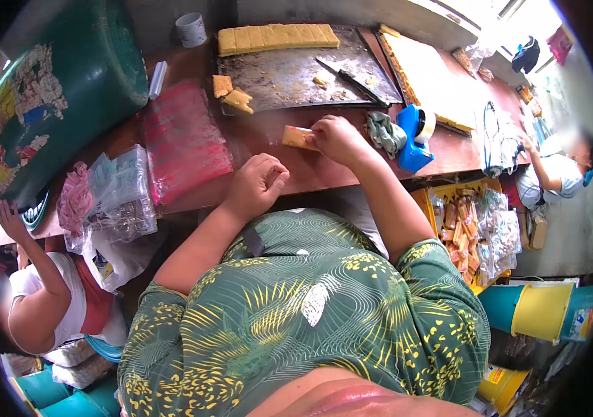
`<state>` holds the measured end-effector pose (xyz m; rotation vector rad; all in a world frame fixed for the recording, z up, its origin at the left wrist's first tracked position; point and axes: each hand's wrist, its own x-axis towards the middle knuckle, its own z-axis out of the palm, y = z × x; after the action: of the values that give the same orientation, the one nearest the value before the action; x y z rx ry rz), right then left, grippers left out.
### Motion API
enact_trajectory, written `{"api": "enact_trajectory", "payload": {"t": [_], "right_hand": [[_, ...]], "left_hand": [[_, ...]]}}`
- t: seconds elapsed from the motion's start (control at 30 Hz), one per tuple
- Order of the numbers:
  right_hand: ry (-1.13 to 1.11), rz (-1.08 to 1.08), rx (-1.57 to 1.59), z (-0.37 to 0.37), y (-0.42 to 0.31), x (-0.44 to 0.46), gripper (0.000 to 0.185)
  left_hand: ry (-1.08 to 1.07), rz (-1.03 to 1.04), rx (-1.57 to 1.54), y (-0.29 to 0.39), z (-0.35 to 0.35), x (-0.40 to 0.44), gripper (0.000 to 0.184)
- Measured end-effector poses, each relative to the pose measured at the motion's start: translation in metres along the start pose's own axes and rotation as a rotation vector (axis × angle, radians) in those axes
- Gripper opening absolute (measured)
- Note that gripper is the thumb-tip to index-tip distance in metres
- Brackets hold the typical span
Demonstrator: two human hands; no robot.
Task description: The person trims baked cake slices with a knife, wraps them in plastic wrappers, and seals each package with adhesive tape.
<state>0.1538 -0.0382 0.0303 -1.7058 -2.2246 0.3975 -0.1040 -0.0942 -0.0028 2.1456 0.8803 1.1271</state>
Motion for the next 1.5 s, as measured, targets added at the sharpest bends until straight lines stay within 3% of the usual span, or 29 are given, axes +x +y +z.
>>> {"api": "enact_trajectory", "payload": {"t": [0.07, 0.17, 0.27, 0.43, 0.53, 0.73, 1.1, 1.13, 1.2, 1.3, 1.4, 1.5], "right_hand": [[-0.049, 0.071, 0.168, -0.002, -0.015, -0.013, 0.031], [0.051, -0.137, 0.125, 0.006, -0.019, -0.037, 0.028], [0.230, -0.330, 0.006, 0.021, -0.020, -0.061, 0.027], [0.319, -0.488, 0.016, 0.027, -0.022, -0.084, 0.029], [0.287, -0.320, 0.102, 0.022, -0.025, -0.086, 0.026], [0.218, -0.325, -0.001, 0.002, -0.021, -0.078, 0.014], [0.192, -0.133, 0.054, 0.011, 0.026, -0.086, 0.020], [0.114, -0.025, 0.002, 0.003, 0.016, -0.086, 0.020], [0.210, -0.009, 0.035, 0.011, 0.018, -0.083, 0.017], [0.198, -0.123, 0.009, 0.016, 0.019, -0.082, 0.012], [0.191, -0.192, -0.110, 0.019, 0.007, -0.096, 0.014], [0.176, -0.152, -0.173, 0.019, -0.008, -0.109, 0.020]], "left_hand": [[-0.002, -0.051, -0.033, 0.001, -0.005, -0.003, 0.010], [0.174, 0.054, 0.040, -0.009, -0.004, -0.004, 0.016], [0.183, 0.122, 0.181, -0.002, -0.007, 0.006, 0.024], [-0.005, 0.030, 0.371, 0.008, -0.002, 0.013, 0.033], [-0.108, -0.010, 0.426, 0.005, 0.000, 0.012, 0.026], [-0.106, 0.027, 0.477, 0.008, -0.005, 0.018, 0.016], [-0.113, -0.209, 0.410, -0.011, -0.017, 0.009, 0.017], [-0.049, -0.172, 0.415, -0.014, -0.014, 0.009, 0.016], [0.078, -0.091, 0.425, -0.014, -0.009, 0.013, 0.016], [-0.402, -0.324, 0.430, 0.003, -0.026, 0.026, 0.021], [-0.314, -0.030, 0.628, 0.003, -0.020, 0.007, 0.020], [-0.231, 0.009, 0.684, 0.018, -0.011, -0.010, 0.015]]}}
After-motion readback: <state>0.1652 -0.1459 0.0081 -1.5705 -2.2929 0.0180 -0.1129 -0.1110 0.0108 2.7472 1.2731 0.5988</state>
